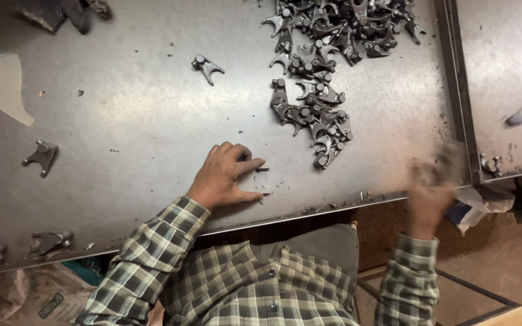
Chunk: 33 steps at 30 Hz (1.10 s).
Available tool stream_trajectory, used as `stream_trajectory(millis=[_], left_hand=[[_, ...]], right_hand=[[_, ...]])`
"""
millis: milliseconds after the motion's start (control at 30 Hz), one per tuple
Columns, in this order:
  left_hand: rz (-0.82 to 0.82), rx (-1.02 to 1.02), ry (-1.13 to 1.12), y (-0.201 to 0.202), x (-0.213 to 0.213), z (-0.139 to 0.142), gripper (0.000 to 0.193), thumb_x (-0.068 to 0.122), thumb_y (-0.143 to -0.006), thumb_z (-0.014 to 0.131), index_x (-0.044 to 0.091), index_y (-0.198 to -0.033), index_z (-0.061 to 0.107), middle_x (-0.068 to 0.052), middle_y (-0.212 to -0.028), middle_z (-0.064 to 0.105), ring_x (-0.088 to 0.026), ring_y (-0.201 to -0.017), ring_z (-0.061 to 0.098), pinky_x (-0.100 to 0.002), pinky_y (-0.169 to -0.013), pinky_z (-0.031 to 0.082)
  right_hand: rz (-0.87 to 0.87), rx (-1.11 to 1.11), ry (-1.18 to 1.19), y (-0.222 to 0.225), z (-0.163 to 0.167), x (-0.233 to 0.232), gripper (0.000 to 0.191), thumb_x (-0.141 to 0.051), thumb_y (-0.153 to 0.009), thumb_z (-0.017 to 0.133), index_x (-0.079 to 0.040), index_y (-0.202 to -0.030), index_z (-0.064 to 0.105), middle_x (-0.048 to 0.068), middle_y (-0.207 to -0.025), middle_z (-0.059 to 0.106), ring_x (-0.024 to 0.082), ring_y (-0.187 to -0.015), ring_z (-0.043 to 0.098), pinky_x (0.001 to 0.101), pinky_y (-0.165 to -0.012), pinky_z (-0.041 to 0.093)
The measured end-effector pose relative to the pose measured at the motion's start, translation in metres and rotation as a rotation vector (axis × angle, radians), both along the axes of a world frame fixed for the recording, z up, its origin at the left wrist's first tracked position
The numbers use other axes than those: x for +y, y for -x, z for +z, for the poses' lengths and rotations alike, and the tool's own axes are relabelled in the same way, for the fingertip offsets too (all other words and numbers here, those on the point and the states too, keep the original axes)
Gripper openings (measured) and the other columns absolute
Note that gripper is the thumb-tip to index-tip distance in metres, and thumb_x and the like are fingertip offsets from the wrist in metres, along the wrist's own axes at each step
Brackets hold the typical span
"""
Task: The person repeatedly picks up small metal castings from a pile on a metal table and rubs their edges against a small rectangular abrasive block. The person holds the block with the left hand and rubs each part with the right hand, then places the finished parts back on the table.
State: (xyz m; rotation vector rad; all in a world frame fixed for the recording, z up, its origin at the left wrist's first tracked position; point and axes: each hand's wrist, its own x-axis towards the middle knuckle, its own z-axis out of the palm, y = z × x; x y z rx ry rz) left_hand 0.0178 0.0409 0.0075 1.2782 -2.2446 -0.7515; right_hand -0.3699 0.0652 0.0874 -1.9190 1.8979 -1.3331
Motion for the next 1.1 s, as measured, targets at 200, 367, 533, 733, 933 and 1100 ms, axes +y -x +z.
stream_trajectory(millis=[200, 367, 533, 733, 933, 1100], left_hand=[[-0.004, 0.008, 0.002, 0.003, 0.001, 0.002, 0.071, 0.053, -0.059, 0.092, 0.022, -0.121, 0.076, -0.001, -0.109, 0.062, -0.022, -0.103, 0.055, -0.040, -0.096, 0.045], [-0.002, 0.011, 0.013, 0.001, 0.000, 0.001, 0.072, 0.054, -0.058, 0.093, 0.022, -0.120, 0.076, -0.002, -0.109, 0.062, -0.023, -0.102, 0.054, -0.041, -0.097, 0.045], [-0.007, 0.007, 0.020, 0.000, 0.001, -0.003, 0.070, 0.054, -0.061, 0.091, 0.022, -0.121, 0.077, -0.002, -0.109, 0.062, -0.022, -0.101, 0.054, -0.041, -0.097, 0.046], [-0.002, 0.011, -0.002, 0.002, 0.000, -0.006, 0.071, 0.058, -0.060, 0.091, 0.022, -0.119, 0.076, -0.002, -0.108, 0.062, -0.022, -0.101, 0.054, -0.041, -0.096, 0.046], [0.009, 0.011, 0.015, 0.001, 0.002, -0.006, 0.070, 0.055, -0.059, 0.091, 0.023, -0.120, 0.077, -0.001, -0.109, 0.062, -0.023, -0.102, 0.054, -0.040, -0.096, 0.046], [-0.005, 0.020, 0.010, 0.001, 0.000, -0.003, 0.070, 0.055, -0.060, 0.091, 0.022, -0.120, 0.077, -0.002, -0.109, 0.062, -0.022, -0.102, 0.054, -0.041, -0.097, 0.046]], right_hand=[[0.308, 0.397, -0.304, -0.049, -0.048, -0.021, 0.056, -0.007, -0.086, 0.077, -0.010, -0.140, 0.062, 0.015, -0.136, 0.062, 0.032, -0.120, 0.061, 0.0412, -0.099, 0.054], [0.291, 0.213, -0.319, -0.043, -0.045, -0.020, 0.035, -0.008, -0.078, 0.085, -0.003, -0.111, 0.073, 0.015, -0.118, 0.065, 0.027, -0.104, 0.067, 0.0369, -0.083, 0.058], [0.179, -0.176, -0.339, -0.033, -0.052, -0.001, 0.019, -0.011, -0.094, 0.079, -0.003, -0.108, 0.070, 0.011, -0.106, 0.074, 0.018, -0.090, 0.072, 0.0278, -0.077, 0.060], [0.096, 0.053, -0.209, -0.057, -0.049, 0.020, 0.029, -0.013, -0.089, 0.085, -0.004, -0.113, 0.072, 0.014, -0.112, 0.071, 0.019, -0.086, 0.072, 0.0290, -0.075, 0.061], [0.179, 0.401, -0.046, -0.110, -0.030, 0.009, 0.040, -0.015, -0.080, 0.085, -0.003, -0.117, 0.073, 0.014, -0.115, 0.069, 0.029, -0.091, 0.072, 0.0340, -0.075, 0.060], [0.179, 0.303, -0.198, -0.119, -0.031, -0.006, 0.028, -0.011, -0.082, 0.086, -0.005, -0.108, 0.074, 0.010, -0.106, 0.073, 0.025, -0.087, 0.074, 0.0314, -0.077, 0.059]])
